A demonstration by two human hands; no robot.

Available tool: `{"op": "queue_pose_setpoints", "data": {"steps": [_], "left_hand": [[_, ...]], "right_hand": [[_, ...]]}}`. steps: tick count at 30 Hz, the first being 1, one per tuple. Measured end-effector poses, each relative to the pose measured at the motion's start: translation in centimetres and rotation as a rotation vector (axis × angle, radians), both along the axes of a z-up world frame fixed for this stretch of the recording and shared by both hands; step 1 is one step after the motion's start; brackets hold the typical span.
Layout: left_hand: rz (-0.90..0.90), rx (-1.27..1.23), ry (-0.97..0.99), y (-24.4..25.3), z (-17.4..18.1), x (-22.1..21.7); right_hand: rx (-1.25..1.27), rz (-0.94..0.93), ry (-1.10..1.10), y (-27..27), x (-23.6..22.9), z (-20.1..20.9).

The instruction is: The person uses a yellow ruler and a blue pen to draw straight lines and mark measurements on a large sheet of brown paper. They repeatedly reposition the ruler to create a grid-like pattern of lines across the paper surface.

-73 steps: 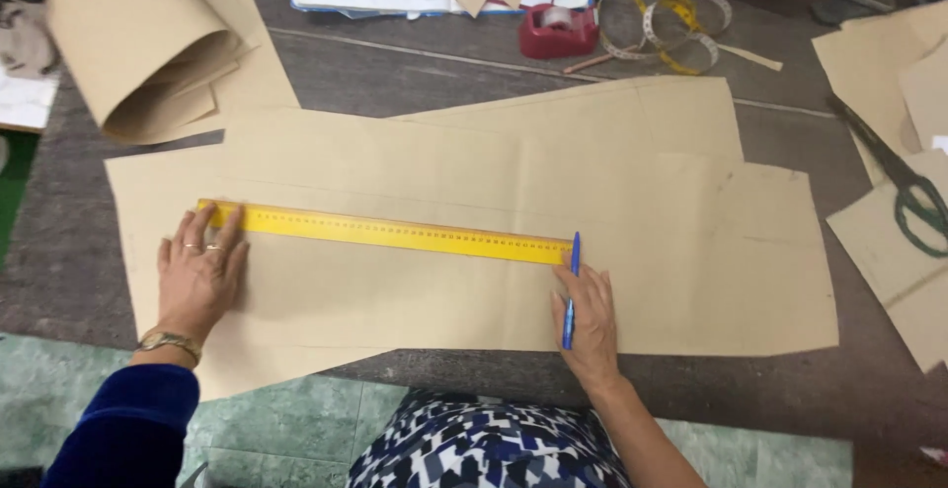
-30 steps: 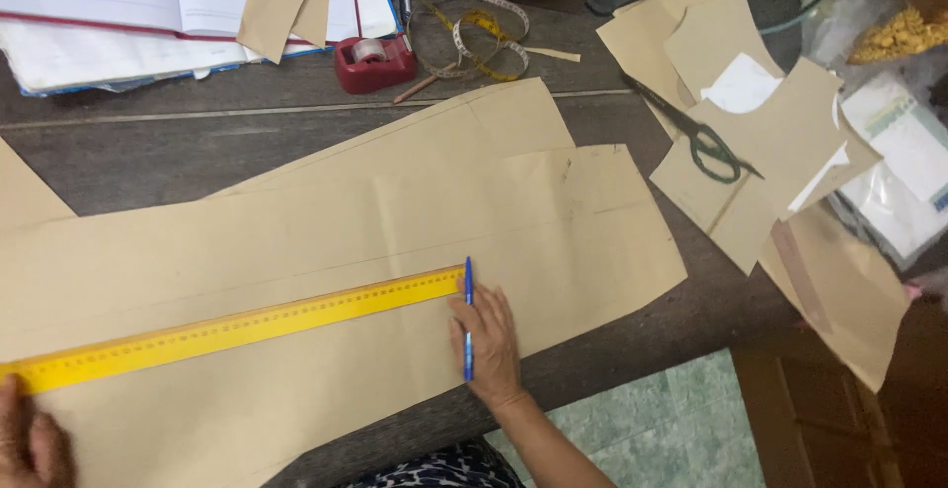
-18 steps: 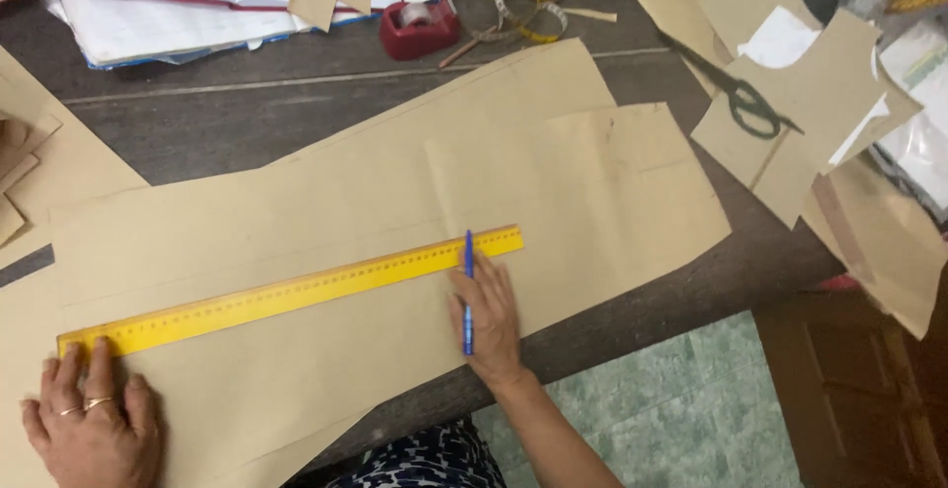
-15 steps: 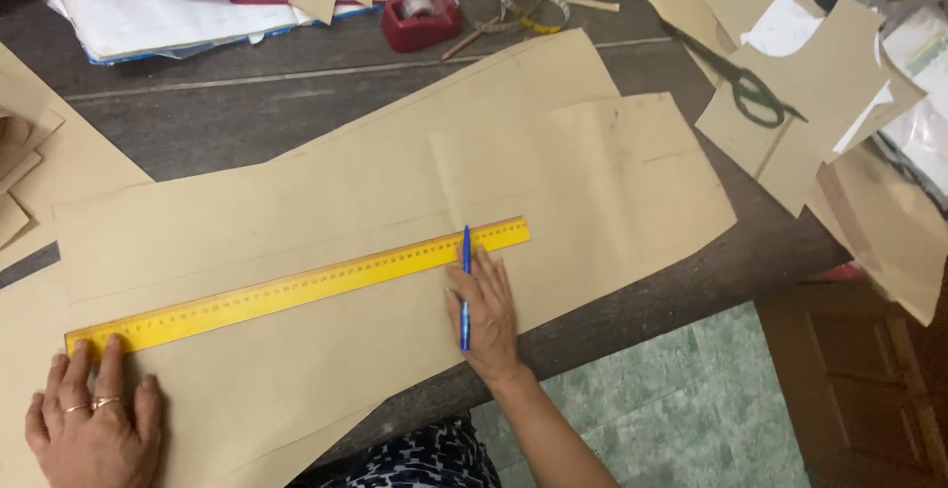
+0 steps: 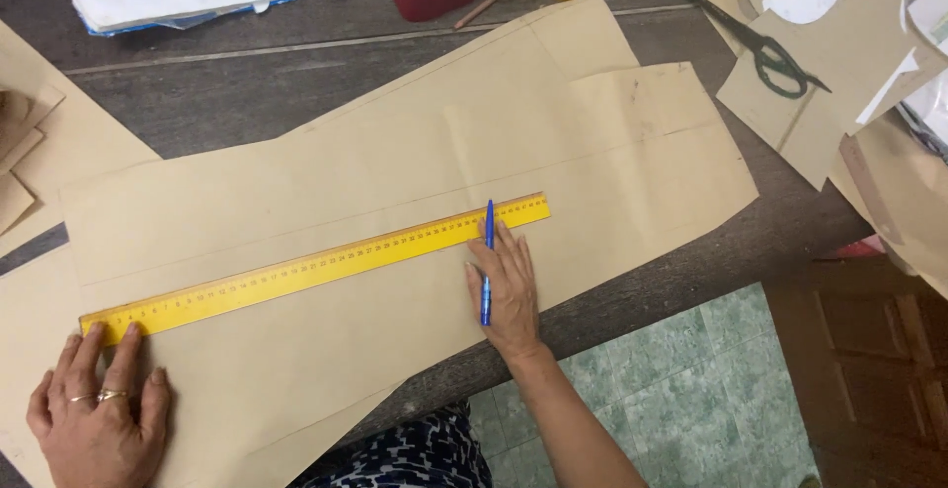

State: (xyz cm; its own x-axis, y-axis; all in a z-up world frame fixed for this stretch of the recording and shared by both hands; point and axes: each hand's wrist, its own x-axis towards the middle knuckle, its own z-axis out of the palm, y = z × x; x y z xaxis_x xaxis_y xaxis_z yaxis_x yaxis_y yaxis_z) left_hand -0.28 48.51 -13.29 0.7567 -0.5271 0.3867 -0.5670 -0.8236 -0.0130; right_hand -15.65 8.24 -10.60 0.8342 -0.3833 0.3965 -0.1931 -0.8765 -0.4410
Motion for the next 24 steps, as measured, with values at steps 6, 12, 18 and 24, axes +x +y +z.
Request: {"op": "queue_pose_setpoints", "data": {"steps": [6, 12, 18, 24], "left_hand": [[0.000, -0.034, 0.044, -1.9, 2.2, 0.2], [-0.056, -0.137, 0.250, -1.9, 4.3, 0.5], [0.044, -0.061, 0.178, -1.8, 3.1, 0.3], [-0.105, 0.033, 0.226, -5.7, 3.6, -1.3]], "right_hand": [[0.027, 0.040, -0.032, -1.0, -0.3, -0.4], [0.027, 0.069, -0.078, -0.4, -0.2, -0.9], [-0.007, -0.010, 0.063, -0.1, -0.1, -0.4], [0.032, -0.085, 0.151, 0.4, -0.3, 0.2]]}}
